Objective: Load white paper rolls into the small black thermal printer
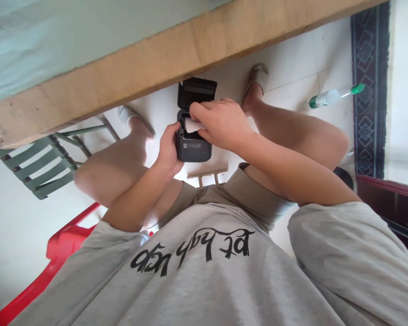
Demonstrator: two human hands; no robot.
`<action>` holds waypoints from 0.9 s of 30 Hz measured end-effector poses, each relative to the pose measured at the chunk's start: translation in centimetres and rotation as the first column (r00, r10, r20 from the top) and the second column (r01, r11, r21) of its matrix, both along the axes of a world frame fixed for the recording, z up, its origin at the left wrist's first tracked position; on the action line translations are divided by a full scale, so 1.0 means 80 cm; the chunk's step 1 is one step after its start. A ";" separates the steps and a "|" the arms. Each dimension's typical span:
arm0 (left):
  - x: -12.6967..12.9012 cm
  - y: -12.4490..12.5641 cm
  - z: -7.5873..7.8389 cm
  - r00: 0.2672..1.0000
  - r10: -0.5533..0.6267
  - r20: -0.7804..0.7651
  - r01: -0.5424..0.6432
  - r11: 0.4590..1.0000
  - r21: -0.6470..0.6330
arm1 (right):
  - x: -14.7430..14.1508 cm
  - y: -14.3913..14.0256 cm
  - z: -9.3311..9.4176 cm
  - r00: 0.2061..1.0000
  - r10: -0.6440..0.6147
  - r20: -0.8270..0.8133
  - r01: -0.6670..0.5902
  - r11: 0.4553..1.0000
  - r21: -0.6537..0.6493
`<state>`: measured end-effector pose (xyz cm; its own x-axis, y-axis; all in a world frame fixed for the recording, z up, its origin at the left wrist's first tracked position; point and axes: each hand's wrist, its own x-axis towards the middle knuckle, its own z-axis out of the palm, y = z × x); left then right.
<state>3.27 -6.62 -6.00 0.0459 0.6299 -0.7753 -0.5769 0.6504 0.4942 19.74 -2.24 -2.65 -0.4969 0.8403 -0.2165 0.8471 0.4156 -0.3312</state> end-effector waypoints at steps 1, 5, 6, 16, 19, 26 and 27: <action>0.000 0.000 -0.002 1.000 0.001 0.002 -0.001 1.000 0.008 | 0.000 0.001 -0.001 1.000 0.000 -0.002 0.000 1.000 -0.002; -0.001 -0.003 -0.009 1.000 -0.003 0.003 0.003 0.998 0.064 | 0.001 0.004 -0.004 0.999 0.031 -0.032 -0.032 0.999 -0.024; -0.001 -0.003 -0.010 1.000 -0.007 0.001 0.007 0.997 0.079 | 0.002 0.004 -0.004 0.998 0.034 -0.046 -0.035 0.999 -0.024; -0.007 -0.006 -0.007 0.992 -0.104 -0.076 0.119 0.969 0.217 | 0.019 0.012 0.012 0.928 0.187 -0.322 -0.257 0.948 -0.189; -0.009 -0.008 -0.009 0.986 -0.148 -0.081 0.161 0.969 0.189 | 0.033 0.022 0.037 0.959 0.059 -0.276 -0.133 0.956 -0.260; -0.011 -0.010 -0.011 0.961 -0.267 -0.071 0.275 0.944 0.183 | 0.052 0.031 0.064 0.922 -0.380 -0.077 0.350 0.902 -0.251; -0.011 -0.010 -0.010 0.960 -0.272 -0.072 0.281 0.942 0.186 | 0.051 0.031 0.062 0.925 -0.367 -0.096 0.332 0.906 -0.265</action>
